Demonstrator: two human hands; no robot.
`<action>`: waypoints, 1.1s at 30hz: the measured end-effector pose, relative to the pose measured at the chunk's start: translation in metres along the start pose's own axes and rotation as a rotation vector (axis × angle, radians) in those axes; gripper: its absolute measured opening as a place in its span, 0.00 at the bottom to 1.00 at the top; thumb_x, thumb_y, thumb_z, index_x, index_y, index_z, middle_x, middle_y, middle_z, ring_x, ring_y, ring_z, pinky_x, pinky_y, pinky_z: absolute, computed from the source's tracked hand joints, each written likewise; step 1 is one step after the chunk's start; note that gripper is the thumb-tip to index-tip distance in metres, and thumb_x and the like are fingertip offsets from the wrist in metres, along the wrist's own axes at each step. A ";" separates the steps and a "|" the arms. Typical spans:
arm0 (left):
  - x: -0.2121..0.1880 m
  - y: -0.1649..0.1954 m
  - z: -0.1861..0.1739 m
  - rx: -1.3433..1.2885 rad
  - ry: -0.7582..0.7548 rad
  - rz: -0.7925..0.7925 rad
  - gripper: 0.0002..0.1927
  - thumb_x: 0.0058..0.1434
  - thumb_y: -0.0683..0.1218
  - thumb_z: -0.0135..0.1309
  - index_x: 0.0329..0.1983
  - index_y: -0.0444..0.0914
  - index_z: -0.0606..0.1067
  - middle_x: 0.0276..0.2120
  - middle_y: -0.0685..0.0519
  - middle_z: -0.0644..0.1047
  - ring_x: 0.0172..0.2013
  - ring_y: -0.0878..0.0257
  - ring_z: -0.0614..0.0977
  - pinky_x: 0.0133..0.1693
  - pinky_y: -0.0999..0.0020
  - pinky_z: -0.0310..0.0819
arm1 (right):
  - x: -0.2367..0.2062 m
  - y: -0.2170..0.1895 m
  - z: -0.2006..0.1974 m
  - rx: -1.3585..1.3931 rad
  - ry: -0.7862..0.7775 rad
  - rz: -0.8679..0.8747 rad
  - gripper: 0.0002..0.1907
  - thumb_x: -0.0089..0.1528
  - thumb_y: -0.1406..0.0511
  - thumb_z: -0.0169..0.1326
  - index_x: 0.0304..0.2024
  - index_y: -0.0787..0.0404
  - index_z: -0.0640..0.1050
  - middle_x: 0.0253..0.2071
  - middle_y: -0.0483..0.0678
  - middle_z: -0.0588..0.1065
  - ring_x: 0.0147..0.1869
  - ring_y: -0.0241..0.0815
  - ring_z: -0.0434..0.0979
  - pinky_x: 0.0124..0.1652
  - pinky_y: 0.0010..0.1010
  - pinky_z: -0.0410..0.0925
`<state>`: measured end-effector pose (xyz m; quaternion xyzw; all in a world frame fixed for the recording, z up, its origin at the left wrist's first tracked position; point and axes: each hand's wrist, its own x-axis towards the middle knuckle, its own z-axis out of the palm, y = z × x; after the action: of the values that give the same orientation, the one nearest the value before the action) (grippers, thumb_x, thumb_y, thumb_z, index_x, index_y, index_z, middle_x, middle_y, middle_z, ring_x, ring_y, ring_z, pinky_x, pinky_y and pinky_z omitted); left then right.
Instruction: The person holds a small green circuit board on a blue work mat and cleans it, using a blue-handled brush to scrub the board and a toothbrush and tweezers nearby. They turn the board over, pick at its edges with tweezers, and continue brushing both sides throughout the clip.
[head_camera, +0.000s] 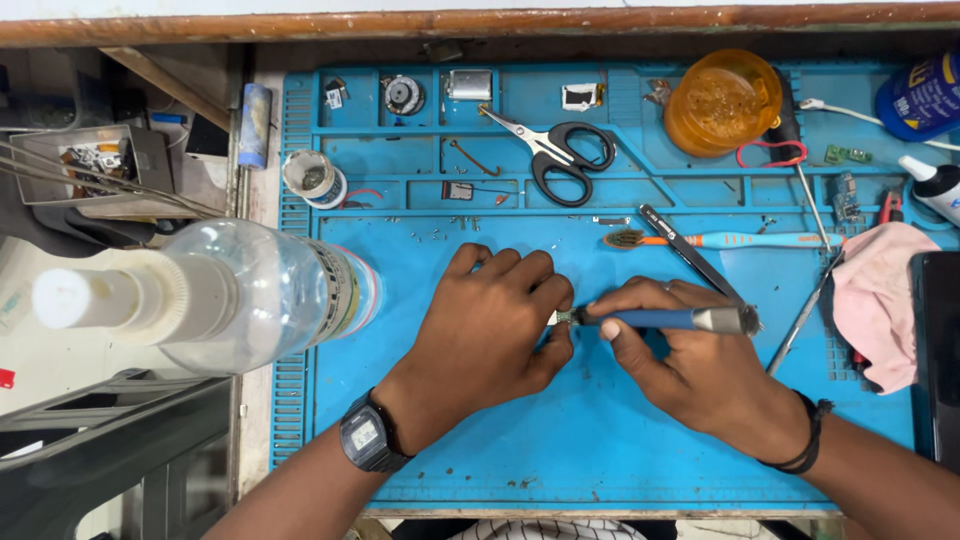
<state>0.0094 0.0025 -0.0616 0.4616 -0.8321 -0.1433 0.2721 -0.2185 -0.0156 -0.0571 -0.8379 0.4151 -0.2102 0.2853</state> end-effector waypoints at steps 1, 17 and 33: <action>-0.001 0.000 0.000 -0.004 0.007 0.000 0.10 0.51 0.48 0.61 0.33 0.40 0.76 0.32 0.52 0.74 0.33 0.54 0.78 0.38 0.54 0.65 | -0.001 0.001 0.001 -0.018 -0.002 -0.036 0.08 0.63 0.62 0.57 0.41 0.59 0.81 0.33 0.46 0.81 0.35 0.47 0.78 0.36 0.38 0.70; -0.007 0.005 -0.026 -0.098 -0.049 -0.029 0.07 0.51 0.44 0.61 0.34 0.46 0.81 0.36 0.55 0.76 0.41 0.56 0.77 0.47 0.53 0.63 | 0.000 -0.007 0.001 0.023 -0.080 -0.007 0.10 0.60 0.61 0.56 0.40 0.56 0.82 0.32 0.47 0.81 0.35 0.49 0.78 0.35 0.39 0.70; -0.008 0.007 -0.023 -0.114 -0.031 0.062 0.19 0.44 0.49 0.64 0.41 0.45 0.78 0.44 0.56 0.77 0.47 0.56 0.78 0.57 0.45 0.62 | -0.016 0.003 -0.006 0.114 -0.101 0.033 0.10 0.61 0.61 0.56 0.40 0.58 0.83 0.31 0.45 0.82 0.36 0.43 0.80 0.36 0.35 0.71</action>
<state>0.0210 0.0130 -0.0420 0.4172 -0.8405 -0.1888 0.2894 -0.2327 -0.0060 -0.0568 -0.8230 0.4012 -0.1863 0.3564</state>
